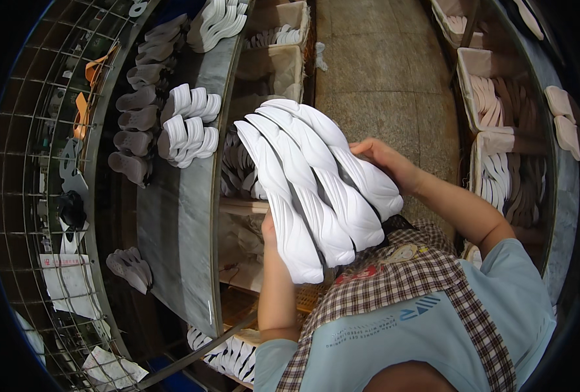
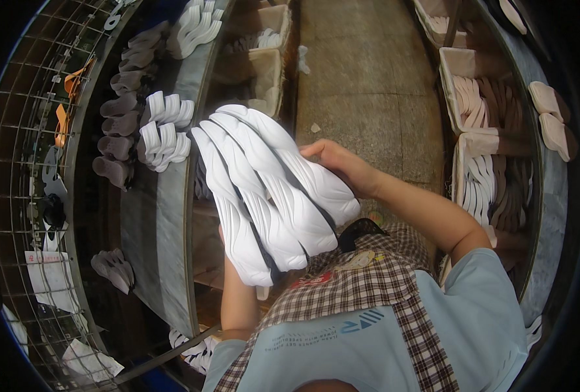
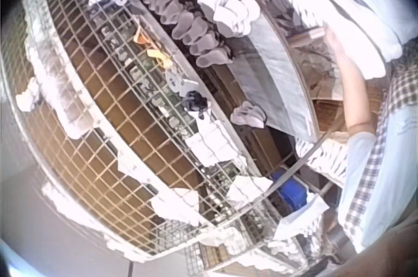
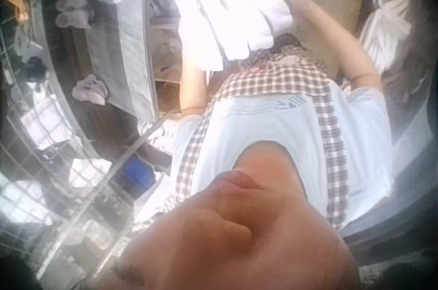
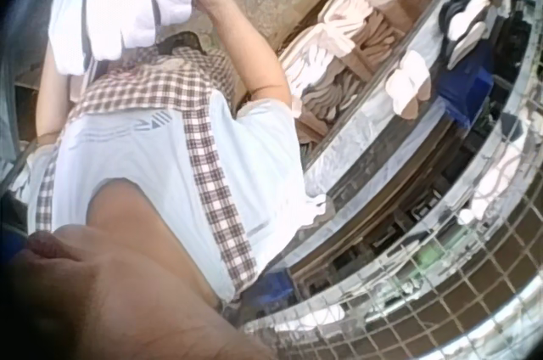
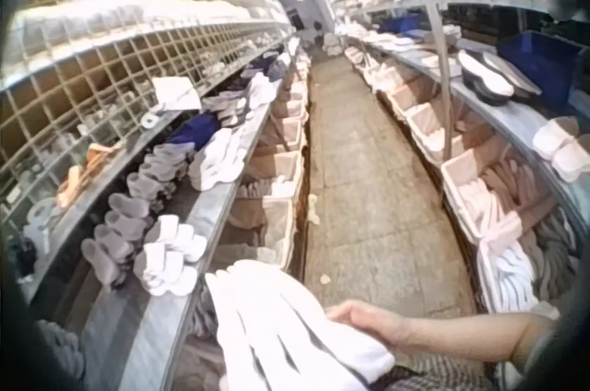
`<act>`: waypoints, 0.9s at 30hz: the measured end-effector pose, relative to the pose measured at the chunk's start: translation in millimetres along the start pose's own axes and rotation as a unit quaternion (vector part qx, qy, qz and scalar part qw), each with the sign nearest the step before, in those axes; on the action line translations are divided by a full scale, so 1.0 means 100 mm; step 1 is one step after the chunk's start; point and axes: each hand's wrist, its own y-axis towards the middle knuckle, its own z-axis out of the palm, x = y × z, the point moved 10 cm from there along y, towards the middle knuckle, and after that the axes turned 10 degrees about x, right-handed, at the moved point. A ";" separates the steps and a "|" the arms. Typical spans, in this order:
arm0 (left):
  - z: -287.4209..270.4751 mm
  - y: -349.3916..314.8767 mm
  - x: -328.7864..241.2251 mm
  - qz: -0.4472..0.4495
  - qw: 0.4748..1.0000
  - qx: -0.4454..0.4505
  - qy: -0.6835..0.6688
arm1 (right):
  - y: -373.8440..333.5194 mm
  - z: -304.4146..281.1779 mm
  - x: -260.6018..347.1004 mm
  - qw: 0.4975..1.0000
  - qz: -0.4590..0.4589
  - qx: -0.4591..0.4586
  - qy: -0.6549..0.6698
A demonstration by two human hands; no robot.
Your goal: The person picks up white slippers from a shelf, turns them over to show the soles, and places them into a large white sack. The person repeats this process with multiple slippers and then ties the sack closed.
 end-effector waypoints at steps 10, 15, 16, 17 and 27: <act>0.08 0.24 -0.05 -0.033 0.997 0.037 -0.066 | 0.13 0.30 -0.08 0.995 -0.017 0.027 -0.098; 0.40 0.25 -0.02 0.007 0.958 0.174 -0.229 | 0.22 0.31 0.05 0.998 -0.025 -0.011 0.063; 0.45 0.19 0.00 0.020 0.941 0.205 -0.269 | 0.21 0.35 0.02 0.981 -0.015 0.007 0.193; 0.47 0.14 0.02 0.025 0.930 0.224 -0.291 | 0.19 0.42 0.08 0.942 -0.037 0.051 0.329; 0.62 0.04 0.08 0.030 0.934 0.213 -0.285 | 0.09 0.15 -0.31 0.999 0.019 -0.041 -0.015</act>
